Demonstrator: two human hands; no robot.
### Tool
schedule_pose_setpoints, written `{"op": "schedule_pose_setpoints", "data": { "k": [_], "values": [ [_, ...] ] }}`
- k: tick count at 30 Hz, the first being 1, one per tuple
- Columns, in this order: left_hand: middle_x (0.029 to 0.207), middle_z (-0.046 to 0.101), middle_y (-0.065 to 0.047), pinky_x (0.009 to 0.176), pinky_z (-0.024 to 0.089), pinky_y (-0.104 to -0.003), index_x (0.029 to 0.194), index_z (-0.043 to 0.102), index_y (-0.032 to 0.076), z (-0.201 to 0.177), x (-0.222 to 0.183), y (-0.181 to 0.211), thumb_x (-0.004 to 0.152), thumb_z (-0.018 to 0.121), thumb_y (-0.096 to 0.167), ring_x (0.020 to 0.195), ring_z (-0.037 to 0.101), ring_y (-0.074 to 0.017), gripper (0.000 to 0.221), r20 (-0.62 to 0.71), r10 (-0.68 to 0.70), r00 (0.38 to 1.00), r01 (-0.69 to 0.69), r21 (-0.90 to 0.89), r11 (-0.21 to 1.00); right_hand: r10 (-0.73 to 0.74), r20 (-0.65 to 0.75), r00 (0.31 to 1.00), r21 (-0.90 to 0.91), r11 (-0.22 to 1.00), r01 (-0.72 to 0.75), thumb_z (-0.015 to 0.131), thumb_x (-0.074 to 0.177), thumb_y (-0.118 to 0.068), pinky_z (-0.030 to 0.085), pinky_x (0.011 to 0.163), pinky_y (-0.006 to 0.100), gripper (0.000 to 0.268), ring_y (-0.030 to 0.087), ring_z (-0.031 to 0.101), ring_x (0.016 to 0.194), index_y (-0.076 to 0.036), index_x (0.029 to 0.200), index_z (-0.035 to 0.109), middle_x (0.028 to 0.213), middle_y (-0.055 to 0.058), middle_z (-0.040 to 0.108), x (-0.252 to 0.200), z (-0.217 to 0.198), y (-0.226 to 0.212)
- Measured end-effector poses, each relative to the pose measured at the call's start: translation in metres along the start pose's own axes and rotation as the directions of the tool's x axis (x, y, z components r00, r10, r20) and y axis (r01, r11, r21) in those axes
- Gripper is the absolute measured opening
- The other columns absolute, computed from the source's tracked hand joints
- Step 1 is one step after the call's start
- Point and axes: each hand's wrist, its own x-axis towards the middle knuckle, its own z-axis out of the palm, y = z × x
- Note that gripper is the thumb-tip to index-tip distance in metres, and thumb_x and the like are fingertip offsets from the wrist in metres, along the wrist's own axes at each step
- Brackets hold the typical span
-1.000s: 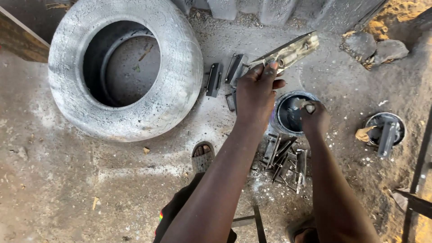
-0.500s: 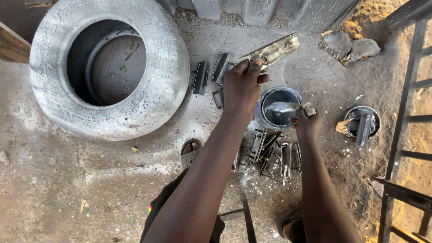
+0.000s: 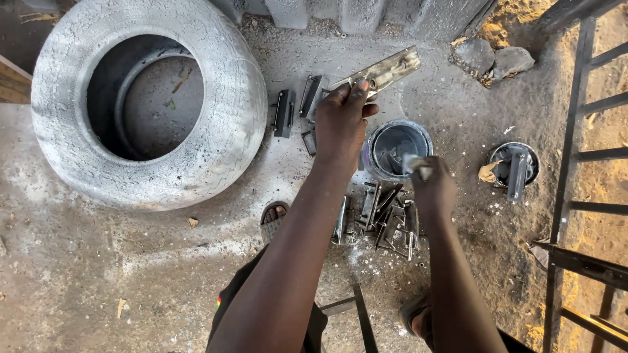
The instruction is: A person is manually painting small metal brackets using a brush and grey paint in an outdoor workshop area.
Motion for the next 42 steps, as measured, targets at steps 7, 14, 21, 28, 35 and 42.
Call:
{"op": "schedule_pose_setpoints", "data": {
  "k": [7,14,21,28,35,42],
  "values": [
    [0.111,0.074,-0.018,0.085,0.055,-0.046,0.134,0.063,-0.002,-0.001,-0.005,-0.001,0.108,0.059,0.032,0.101,0.075,-0.0238,0.043,0.035,0.013,0.999,-0.013,-0.009,1.000,-0.063,0.385,0.921,0.107,0.994,0.023,0.073,0.091,-0.024,0.057,0.073,0.059,0.028,0.049,0.071,0.088,-0.017,0.118,0.071,0.093,0.021,0.073,0.017,-0.031,-0.019],
    [0.104,0.073,-0.014,0.082,0.055,-0.044,0.122,0.066,0.000,0.008,-0.002,0.004,0.104,0.062,0.033,0.094,0.075,-0.0221,0.038,0.066,-0.068,0.995,0.061,0.109,0.992,0.237,0.366,0.900,0.837,0.339,-0.429,0.078,0.094,-0.022,0.063,0.069,0.029,0.024,0.019,0.074,0.082,-0.012,0.107,0.059,0.097,0.005,0.070,0.047,-0.126,0.012],
    [0.086,0.080,-0.008,0.083,0.062,-0.035,0.114,0.080,0.004,0.014,-0.004,0.001,0.093,0.072,0.026,0.080,0.077,-0.0136,0.031,0.063,-0.103,0.993,0.090,0.193,0.977,0.345,0.370,0.862,0.928,-0.188,-0.323,0.067,0.088,-0.058,0.062,0.069,0.025,0.059,0.021,0.073,0.089,-0.011,0.124,0.059,0.100,0.006,0.070,0.010,-0.206,-0.026],
    [0.103,0.081,-0.011,0.077,0.064,-0.027,0.119,0.078,0.002,0.018,-0.009,-0.009,0.092,0.075,0.021,0.073,0.075,-0.0115,0.032,0.094,-0.136,0.986,0.131,0.062,0.989,0.307,0.420,0.854,0.907,-0.179,-0.381,0.088,0.078,-0.022,0.060,0.077,0.025,0.034,0.019,0.071,0.098,-0.013,0.106,0.070,0.109,0.006,0.074,0.011,-0.208,-0.073],
    [0.093,0.080,-0.004,0.077,0.063,-0.026,0.118,0.077,0.011,0.031,-0.025,-0.004,0.089,0.072,0.040,0.076,0.075,-0.0089,0.042,0.163,-0.179,0.970,0.145,0.205,0.968,0.157,0.278,0.948,0.958,0.033,-0.286,0.082,0.088,-0.019,0.063,0.071,0.026,0.027,0.017,0.072,0.087,-0.007,0.107,0.067,0.104,0.008,0.073,0.030,-0.198,-0.079],
    [0.074,0.076,-0.004,0.083,0.058,-0.031,0.124,0.077,0.010,0.029,-0.026,-0.002,0.092,0.071,0.039,0.076,0.074,-0.0095,0.043,0.100,-0.227,0.969,0.208,0.172,0.963,0.326,0.194,0.925,0.892,0.335,-0.305,0.081,0.090,-0.024,0.067,0.075,0.022,0.031,0.015,0.075,0.093,-0.005,0.109,0.066,0.110,0.005,0.073,0.034,-0.203,-0.070]
  ]
}}
